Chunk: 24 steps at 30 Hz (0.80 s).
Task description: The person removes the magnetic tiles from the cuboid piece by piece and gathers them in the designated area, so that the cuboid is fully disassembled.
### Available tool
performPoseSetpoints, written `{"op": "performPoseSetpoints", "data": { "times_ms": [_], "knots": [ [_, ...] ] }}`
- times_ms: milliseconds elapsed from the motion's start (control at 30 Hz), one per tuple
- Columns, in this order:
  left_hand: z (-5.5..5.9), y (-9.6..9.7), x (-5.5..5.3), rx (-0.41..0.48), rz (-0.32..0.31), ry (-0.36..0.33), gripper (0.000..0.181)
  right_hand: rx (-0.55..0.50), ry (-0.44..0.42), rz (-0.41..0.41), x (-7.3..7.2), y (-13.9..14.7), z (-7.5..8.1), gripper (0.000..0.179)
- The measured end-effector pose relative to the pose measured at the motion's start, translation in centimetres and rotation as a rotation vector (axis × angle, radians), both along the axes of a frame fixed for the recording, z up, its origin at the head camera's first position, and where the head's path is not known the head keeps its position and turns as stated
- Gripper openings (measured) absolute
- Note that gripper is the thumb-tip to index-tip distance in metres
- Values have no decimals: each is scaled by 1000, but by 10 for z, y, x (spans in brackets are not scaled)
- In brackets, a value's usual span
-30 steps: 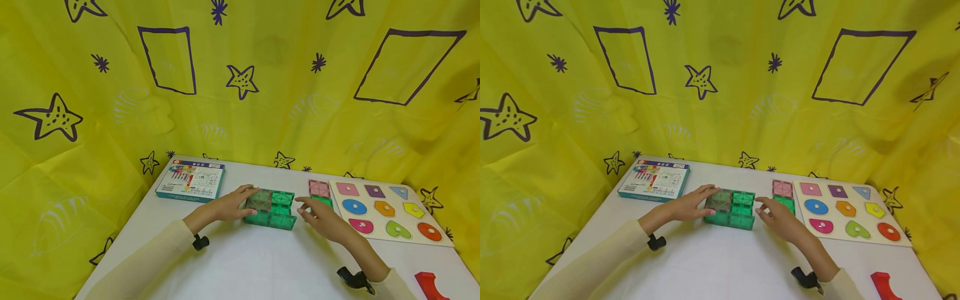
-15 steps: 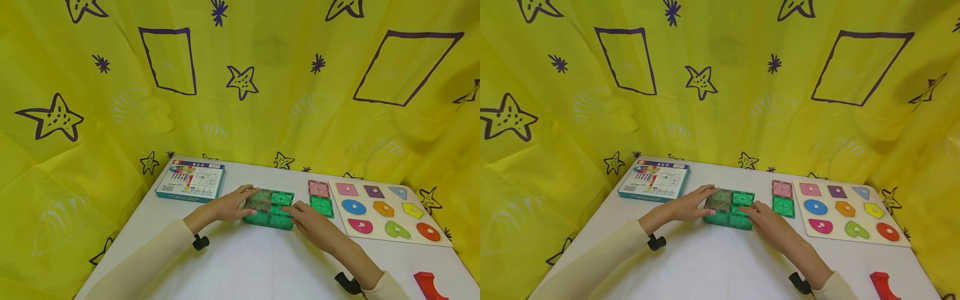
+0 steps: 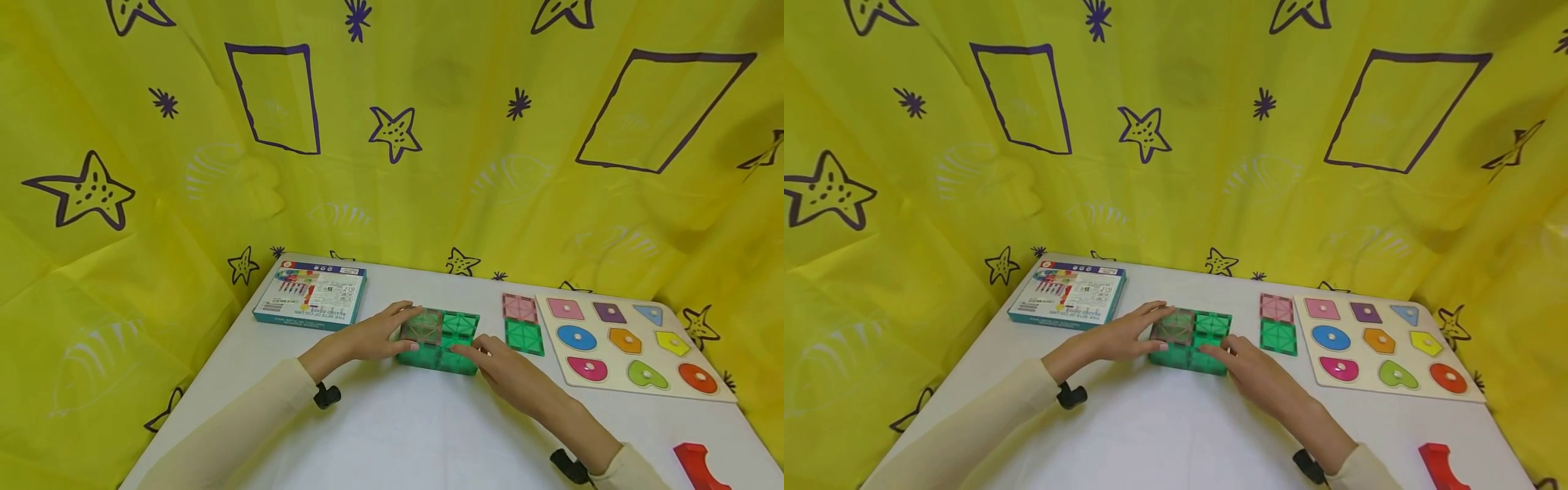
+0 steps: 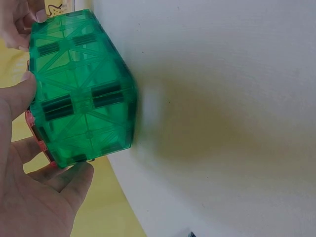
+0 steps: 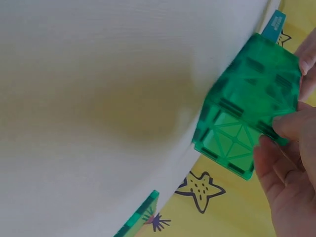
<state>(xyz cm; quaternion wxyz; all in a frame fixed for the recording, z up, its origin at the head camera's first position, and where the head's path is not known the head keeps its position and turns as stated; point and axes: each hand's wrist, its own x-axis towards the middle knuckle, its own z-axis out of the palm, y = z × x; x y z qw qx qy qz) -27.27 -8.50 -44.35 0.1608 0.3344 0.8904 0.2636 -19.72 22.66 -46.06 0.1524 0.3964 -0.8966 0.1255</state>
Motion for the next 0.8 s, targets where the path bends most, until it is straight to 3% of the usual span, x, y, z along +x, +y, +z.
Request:
{"op": "performPoseSetpoints", "data": {
  "times_ms": [300,800],
  "knots": [
    [2,0,2,5,1,-8,77,-24,40,47,0,2,-5,68],
    [5,0,3,5,-9,-9,78,-70,-42,8,0,3,-5,62]
  ]
}}
